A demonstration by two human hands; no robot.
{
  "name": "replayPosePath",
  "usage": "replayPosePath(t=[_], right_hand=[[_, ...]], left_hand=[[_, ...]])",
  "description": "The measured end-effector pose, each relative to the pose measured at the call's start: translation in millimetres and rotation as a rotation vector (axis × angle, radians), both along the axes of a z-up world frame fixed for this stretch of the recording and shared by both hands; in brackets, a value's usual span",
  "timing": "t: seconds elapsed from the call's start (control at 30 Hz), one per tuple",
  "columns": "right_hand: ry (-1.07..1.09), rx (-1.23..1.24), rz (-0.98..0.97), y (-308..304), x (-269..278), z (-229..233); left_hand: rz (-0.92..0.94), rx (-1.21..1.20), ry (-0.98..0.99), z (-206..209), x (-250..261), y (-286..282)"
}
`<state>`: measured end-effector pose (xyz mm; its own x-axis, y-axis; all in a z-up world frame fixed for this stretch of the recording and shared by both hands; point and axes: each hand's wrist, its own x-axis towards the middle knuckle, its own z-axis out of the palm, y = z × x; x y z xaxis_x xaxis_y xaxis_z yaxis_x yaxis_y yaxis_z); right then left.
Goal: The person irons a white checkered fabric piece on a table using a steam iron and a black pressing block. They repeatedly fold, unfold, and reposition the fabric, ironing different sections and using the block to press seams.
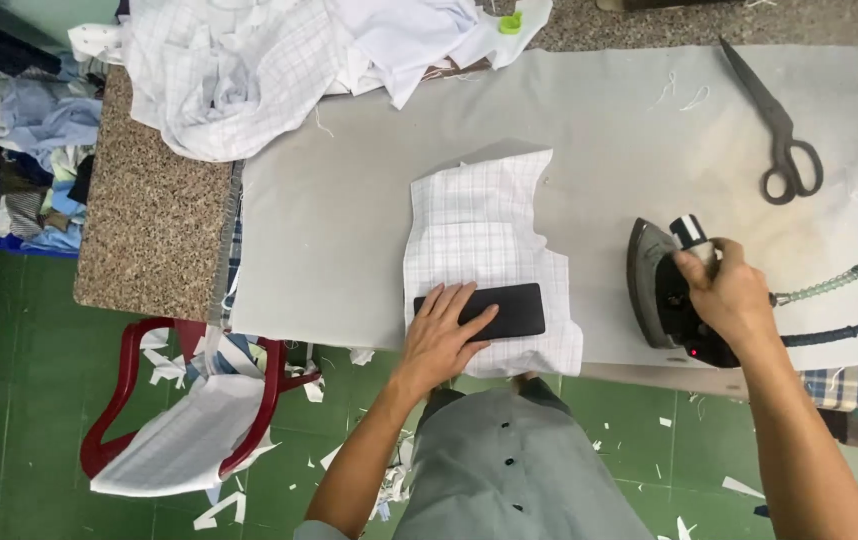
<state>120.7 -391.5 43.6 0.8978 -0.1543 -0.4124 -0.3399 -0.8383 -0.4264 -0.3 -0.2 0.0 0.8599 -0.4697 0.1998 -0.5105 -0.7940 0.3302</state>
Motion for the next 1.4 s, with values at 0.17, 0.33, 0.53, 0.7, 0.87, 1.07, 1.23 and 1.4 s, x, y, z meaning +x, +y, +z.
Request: replayPosePath(t=[0.17,0.33,0.53,0.7,0.87,1.07,1.23,1.4], right_hand=[[-0.215,-0.202,0.291,-18.0,-69.4,-18.3],[-0.775,-0.767,0.466,-0.8,-102.8,-27.3],[-0.81,-0.651,0.466,24.2,-112.1,-37.9],[-0.687,-0.142,0.486,43.6,-132.2,-114.4],[-0.343,-0.057,0.404,66.1,-126.1,-134.2],[-0.248,0.029,0.336,77.5,-122.7,-143.4],[-0.188,0.219,0.122,77.0,-130.3,-154.7],[-0.067,0.817,-0.234,58.6,-142.5,-152.5]], left_hand=[[0.009,0.005,-0.004,-2.5,-1.3,-0.1],[0.016,0.018,-0.004,-3.5,-0.6,0.1],[0.134,0.124,0.104,-17.4,-3.2,49.3],[0.619,-0.08,-0.153,-43.5,-5.3,139.0],[0.67,0.018,-0.173,-68.7,-2.1,144.7],[0.865,-0.436,0.233,-50.4,-53.4,50.4],[0.958,-0.814,0.607,-85.4,-93.1,39.8],[0.818,-1.293,0.704,-61.7,-104.6,37.6]])
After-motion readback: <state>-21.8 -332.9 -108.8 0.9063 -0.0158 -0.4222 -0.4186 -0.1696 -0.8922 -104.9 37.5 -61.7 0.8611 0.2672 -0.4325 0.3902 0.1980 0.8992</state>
